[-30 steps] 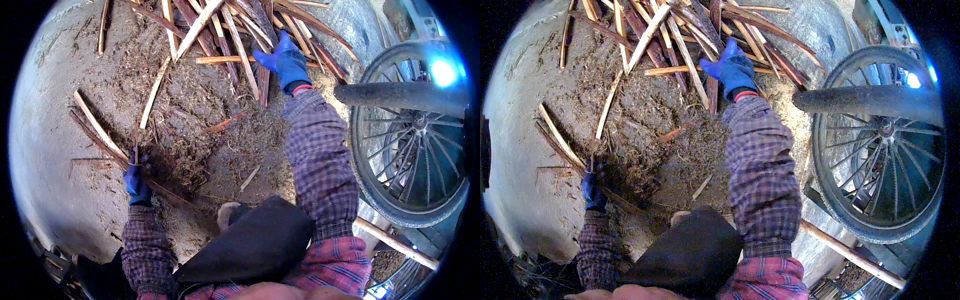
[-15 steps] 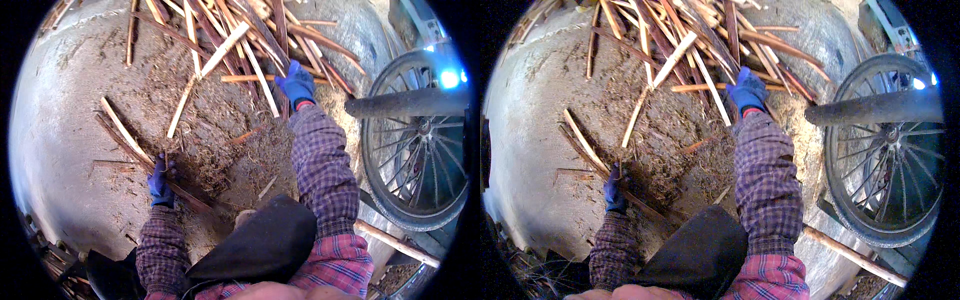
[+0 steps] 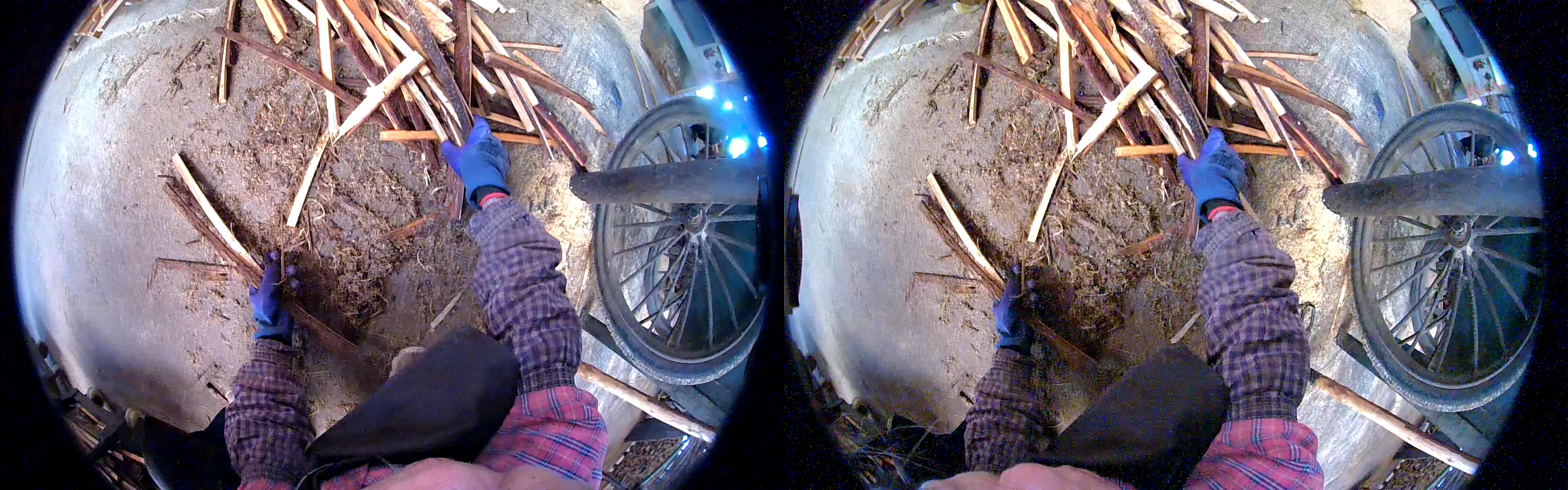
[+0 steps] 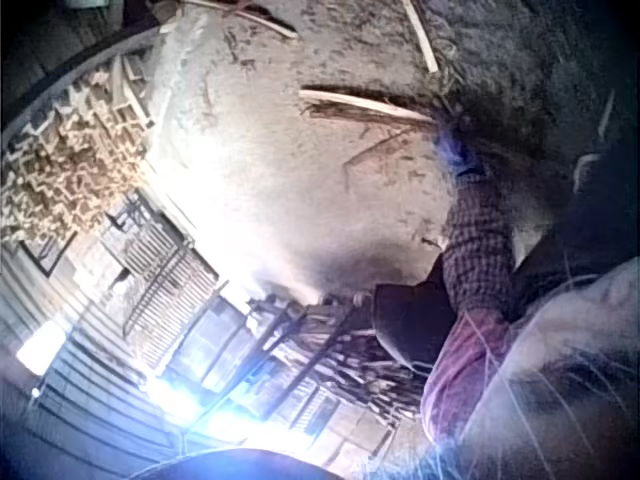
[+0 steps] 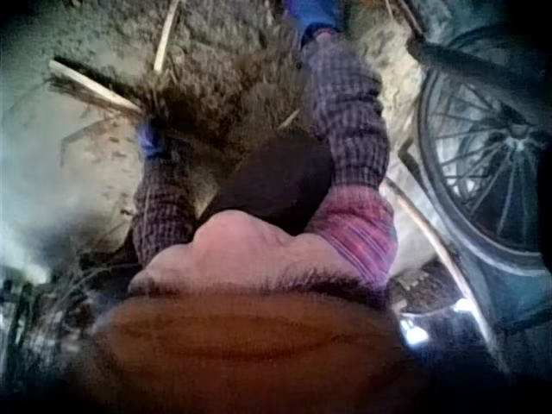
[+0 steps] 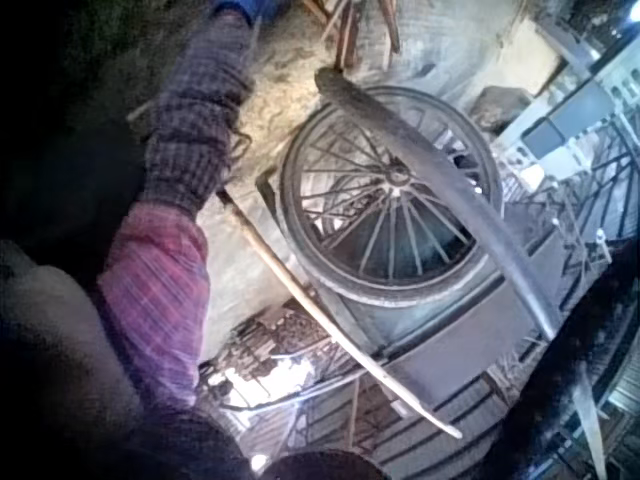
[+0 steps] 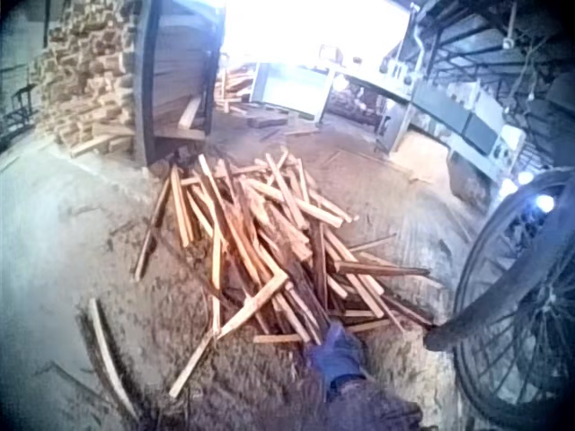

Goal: The person gathers thin wooden sticks from the floor and stacks them onto a metal rack. They use a pitchfork to gather scattered sticks and then lift bundles by hand to place them on the rack.

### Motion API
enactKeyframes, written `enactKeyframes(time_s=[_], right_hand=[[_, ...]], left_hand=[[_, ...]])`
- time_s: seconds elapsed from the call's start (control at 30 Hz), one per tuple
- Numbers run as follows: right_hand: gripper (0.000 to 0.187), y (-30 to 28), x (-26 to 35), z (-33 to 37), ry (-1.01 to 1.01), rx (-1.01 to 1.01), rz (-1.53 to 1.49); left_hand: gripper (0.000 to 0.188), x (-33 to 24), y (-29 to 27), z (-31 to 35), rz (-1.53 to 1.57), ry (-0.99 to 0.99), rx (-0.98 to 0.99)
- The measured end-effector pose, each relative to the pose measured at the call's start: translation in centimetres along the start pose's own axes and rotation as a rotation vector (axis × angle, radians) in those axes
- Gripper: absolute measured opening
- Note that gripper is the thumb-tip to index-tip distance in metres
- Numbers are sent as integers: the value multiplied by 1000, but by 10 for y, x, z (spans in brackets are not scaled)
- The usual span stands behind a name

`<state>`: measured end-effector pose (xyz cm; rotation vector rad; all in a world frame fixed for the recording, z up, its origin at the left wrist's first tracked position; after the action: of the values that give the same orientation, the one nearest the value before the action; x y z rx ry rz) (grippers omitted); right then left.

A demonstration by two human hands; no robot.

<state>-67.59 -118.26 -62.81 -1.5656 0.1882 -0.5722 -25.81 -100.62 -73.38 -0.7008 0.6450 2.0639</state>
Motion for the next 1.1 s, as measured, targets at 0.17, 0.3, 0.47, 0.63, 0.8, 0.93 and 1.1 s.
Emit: enactKeyframes(time_s=[0.17,0.3,0.47,0.63,0.8,0.93,1.1], right_hand=[[71,-3,6,-10,35,105,10],[55,-68,22,-16,-77,102,51],[60,-97,-23,29,-187,311,-55],[68,-54,-132,161,93,273,-450],[67,29,-116,194,223,185,-488],[65,4,-100,191,165,347,-753],[48,-26,-121,266,249,476,-830]], left_hand=[[41,4,-22,-23,67,92,54],[48,15,-11,-36,86,22,86],[38,1,-28,-31,14,109,90],[30,5,13,-2,-66,42,149],[28,6,-7,-20,5,82,120],[27,4,-17,-29,21,66,102],[25,-5,-23,-19,19,73,103]])
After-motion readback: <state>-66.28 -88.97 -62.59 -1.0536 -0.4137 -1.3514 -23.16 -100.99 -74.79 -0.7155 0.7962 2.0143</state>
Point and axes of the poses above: each hand's wrist, its own z-axis away from the middle knuckle, its own y-axis out of the palm, x = y × z, the point moved 9 cm from there along -z, towards the middle knuckle, and after that the axes turned 3 degrees about -z, right-handed, at the moved point
